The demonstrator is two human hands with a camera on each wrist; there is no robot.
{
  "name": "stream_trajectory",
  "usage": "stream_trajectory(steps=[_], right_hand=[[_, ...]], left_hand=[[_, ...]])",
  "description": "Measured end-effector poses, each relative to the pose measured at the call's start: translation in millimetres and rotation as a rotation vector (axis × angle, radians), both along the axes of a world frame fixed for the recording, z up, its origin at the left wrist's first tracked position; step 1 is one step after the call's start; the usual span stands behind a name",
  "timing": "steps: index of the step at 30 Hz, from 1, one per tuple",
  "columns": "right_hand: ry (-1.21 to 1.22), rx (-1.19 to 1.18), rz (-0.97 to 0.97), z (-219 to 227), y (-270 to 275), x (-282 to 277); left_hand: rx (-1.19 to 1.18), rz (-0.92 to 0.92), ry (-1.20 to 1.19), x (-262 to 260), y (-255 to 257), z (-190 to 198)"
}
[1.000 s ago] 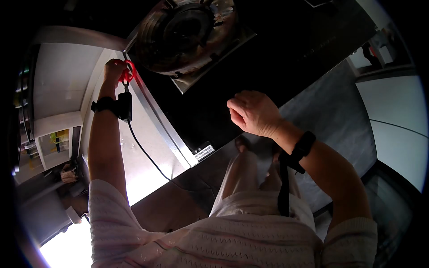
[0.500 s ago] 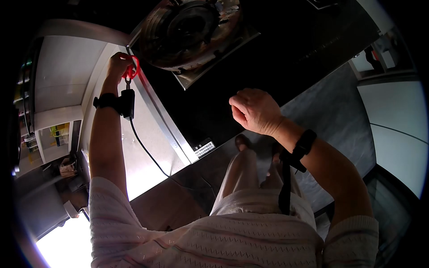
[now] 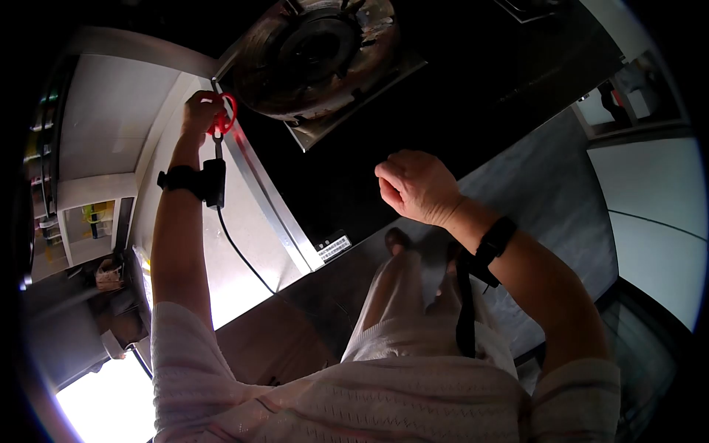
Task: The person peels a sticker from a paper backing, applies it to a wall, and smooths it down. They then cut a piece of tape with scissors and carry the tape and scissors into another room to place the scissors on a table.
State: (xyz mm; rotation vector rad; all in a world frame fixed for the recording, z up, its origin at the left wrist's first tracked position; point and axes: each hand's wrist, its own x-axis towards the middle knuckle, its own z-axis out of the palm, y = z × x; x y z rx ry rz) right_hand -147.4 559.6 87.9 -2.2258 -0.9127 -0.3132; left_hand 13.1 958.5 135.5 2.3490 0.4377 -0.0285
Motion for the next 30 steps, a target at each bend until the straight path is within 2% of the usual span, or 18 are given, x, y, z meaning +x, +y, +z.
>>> stream_trajectory(steps=[3, 4, 7, 8, 9, 11, 12, 15, 16, 24, 27, 30], right_hand=[[-0.034, -0.001, -0.035, -5.6, 1.3, -2.7], [-0.038, 0.024, -0.025, -5.6, 2.2, -1.8], [-0.012, 0.018, -0.018, -5.1, 2.4, -1.4], [-0.014, 0.017, -0.017, -5.4, 2.0, -3.2], [-0.009, 0.018, -0.015, -5.3, 2.1, -2.2], [-0.007, 0.025, -0.016, -4.4, 3.1, -1.0], [-0.016, 0.032, -0.02, -4.4, 3.2, -1.5], [-0.03, 0.04, -0.024, -3.2, 2.5, -1.0], [-0.026, 0.034, -0.021, -2.9, 1.6, -2.2], [-0.03, 0.03, -0.016, -6.4, 0.8, -2.5], [-0.032, 0.029, -0.016, -4.9, 1.1, -2.3], [-0.033, 0.045, -0.006, -5.1, 0.5, -1.7]], left_hand=[[0.201, -0.024, -0.037, 4.2, 17.9, 3.4], [0.379, -0.083, -0.05, 4.8, 22.5, 0.3], [0.37, -0.1, -0.049, 10.0, 23.5, -4.0], [0.291, -0.135, -0.013, 9.1, 22.5, -2.4], [0.35, -0.11, 0.02, 11.7, 17.6, -3.5], [0.558, -0.215, -0.057, 12.1, 9.6, -2.7], [0.589, -0.231, -0.034, 12.5, 6.0, -1.0], [0.619, -0.244, 0.017, 7.3, -1.2, 3.0], [0.47, -0.213, 0.071, 5.5, -0.2, 5.3], [0.386, -0.128, -0.017, -24.2, -17.0, 5.6], [0.441, -0.133, 0.084, -27.4, -28.2, 12.3], [0.353, -0.121, 0.034, -35.8, -31.1, 12.1]])
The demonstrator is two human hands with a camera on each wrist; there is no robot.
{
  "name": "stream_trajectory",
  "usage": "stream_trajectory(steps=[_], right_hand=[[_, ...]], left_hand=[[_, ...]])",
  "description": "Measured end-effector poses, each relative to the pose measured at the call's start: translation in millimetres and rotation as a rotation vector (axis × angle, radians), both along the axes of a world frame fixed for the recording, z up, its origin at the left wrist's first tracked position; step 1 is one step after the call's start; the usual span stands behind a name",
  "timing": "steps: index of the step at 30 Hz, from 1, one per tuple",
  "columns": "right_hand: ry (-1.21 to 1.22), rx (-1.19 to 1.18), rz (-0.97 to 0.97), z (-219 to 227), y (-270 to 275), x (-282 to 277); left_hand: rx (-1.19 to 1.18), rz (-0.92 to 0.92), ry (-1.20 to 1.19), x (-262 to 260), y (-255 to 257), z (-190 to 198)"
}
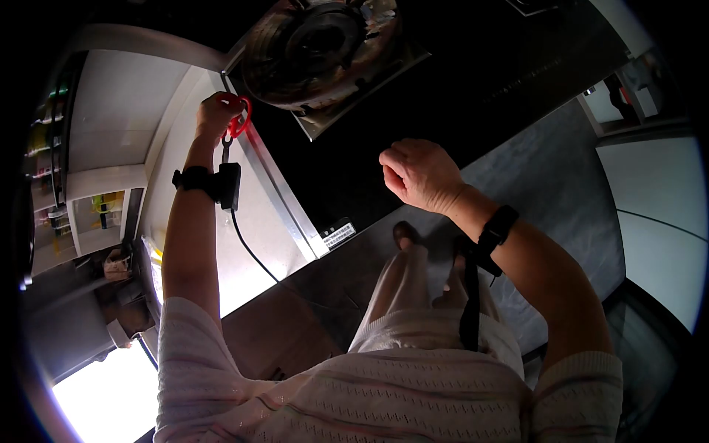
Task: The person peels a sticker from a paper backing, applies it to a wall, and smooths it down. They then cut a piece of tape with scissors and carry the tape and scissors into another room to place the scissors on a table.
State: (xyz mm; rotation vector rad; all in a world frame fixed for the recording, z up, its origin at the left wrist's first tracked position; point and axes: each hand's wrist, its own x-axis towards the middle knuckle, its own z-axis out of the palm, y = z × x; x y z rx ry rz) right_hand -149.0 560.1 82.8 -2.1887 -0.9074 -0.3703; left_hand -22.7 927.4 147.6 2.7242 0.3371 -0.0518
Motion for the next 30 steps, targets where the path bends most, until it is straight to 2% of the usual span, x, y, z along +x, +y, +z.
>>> stream_trajectory(steps=[1, 6, 9, 30], right_hand=[[0.013, 0.013, 0.009, -0.8, -0.1, -0.9], [0.002, 0.009, 0.012, -2.0, -0.4, -0.2], [0.007, 0.01, 0.012, -0.9, -0.5, -0.4], [-0.001, -0.038, 0.005, -0.6, -1.5, -1.0]], left_hand=[[-0.056, -0.005, -0.032, -2.4, 1.3, -2.6], [0.061, -0.002, -0.043, -7.1, -6.0, 0.4], [0.002, 0.002, 0.034, -8.2, -3.4, -1.9], [0.017, 0.036, -0.075, -35.4, -21.3, -4.3]])
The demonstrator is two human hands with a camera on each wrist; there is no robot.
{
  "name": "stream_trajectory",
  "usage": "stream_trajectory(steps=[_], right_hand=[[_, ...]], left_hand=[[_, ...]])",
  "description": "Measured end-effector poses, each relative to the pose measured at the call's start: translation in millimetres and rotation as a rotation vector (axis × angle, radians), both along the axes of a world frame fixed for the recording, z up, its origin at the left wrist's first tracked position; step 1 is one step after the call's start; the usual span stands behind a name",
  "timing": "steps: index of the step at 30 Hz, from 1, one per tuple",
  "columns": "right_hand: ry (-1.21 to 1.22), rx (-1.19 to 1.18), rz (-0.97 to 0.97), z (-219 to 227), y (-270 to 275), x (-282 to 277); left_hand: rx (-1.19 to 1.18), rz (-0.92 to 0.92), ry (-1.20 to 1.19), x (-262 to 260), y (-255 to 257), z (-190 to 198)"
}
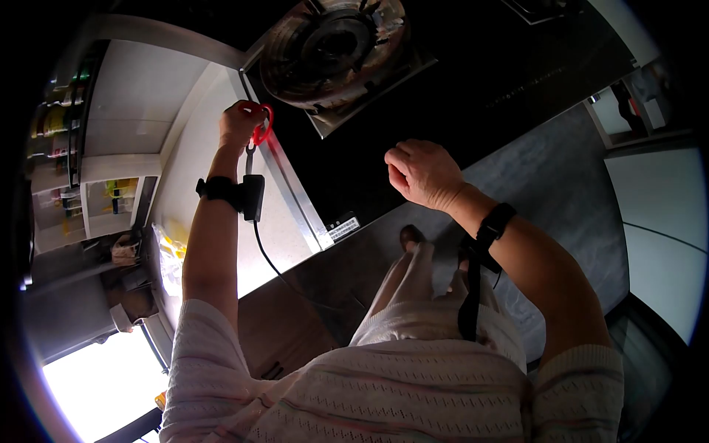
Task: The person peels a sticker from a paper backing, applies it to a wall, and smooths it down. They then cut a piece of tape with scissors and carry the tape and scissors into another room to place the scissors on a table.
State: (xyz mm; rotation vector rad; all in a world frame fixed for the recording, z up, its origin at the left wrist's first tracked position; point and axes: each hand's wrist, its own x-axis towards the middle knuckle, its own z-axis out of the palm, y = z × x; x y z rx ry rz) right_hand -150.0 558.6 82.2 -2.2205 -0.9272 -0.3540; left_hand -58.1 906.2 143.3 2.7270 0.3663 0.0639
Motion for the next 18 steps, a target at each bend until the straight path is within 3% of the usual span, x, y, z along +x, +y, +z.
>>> stream_trajectory(steps=[18], right_hand=[[-0.027, -0.001, -0.013, 2.5, -1.0, -0.3]], left_hand=[[-0.072, -0.06, -0.031, -21.5, -13.6, -2.3]])
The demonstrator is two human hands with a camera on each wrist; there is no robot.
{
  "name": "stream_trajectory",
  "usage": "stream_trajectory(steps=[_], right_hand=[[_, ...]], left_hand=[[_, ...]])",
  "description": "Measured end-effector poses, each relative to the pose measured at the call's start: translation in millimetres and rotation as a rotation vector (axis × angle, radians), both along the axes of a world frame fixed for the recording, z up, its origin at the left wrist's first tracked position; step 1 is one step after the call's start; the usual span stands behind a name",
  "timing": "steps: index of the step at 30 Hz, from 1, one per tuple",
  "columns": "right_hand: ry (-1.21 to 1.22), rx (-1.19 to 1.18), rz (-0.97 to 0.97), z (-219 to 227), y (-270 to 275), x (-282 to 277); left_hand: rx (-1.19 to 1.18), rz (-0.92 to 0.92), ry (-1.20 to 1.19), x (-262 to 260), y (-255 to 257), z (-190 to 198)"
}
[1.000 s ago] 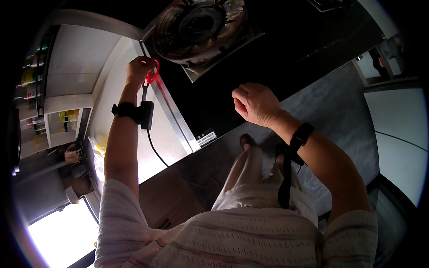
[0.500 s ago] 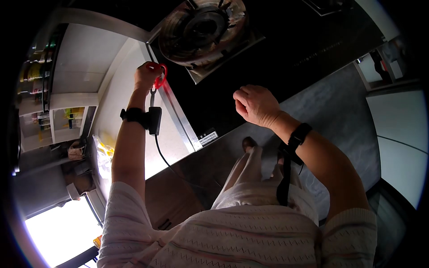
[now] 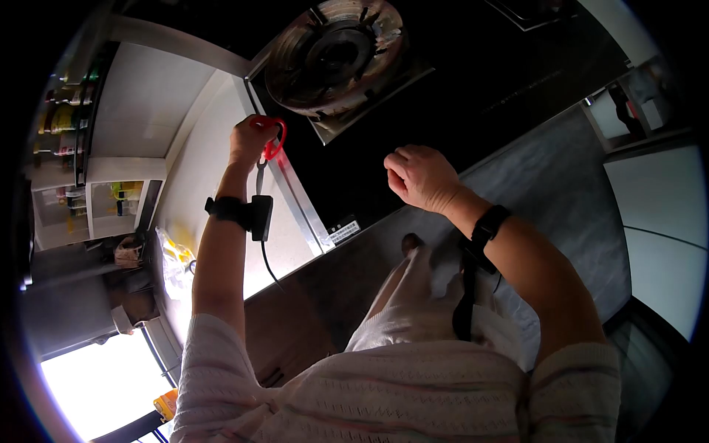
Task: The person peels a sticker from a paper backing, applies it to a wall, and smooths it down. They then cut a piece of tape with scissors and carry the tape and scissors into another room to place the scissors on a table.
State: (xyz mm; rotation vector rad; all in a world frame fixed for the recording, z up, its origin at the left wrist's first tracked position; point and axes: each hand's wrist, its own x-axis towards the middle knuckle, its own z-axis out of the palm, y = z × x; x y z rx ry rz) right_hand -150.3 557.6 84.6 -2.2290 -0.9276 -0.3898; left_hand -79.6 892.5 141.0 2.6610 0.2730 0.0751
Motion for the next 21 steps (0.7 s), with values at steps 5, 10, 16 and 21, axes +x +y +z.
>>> stream_trajectory(steps=[5, 10, 16, 21], right_hand=[[0.0, 0.003, -0.005, -5.3, 2.5, -0.6], [0.032, -0.02, -0.014, -4.3, 2.2, -2.9], [-0.009, 0.012, -0.025, -4.6, 4.5, -0.7], [-0.022, 0.01, -0.019, -5.0, 3.0, -0.7]], left_hand=[[0.064, 0.013, -0.044, 19.0, 27.8, -5.3], [0.02, -0.034, -0.005, 25.5, 31.3, -3.4], [0.058, -0.023, 0.03, 15.3, 17.3, 2.0], [0.122, -0.034, 0.008, 10.1, 11.9, 1.1]])
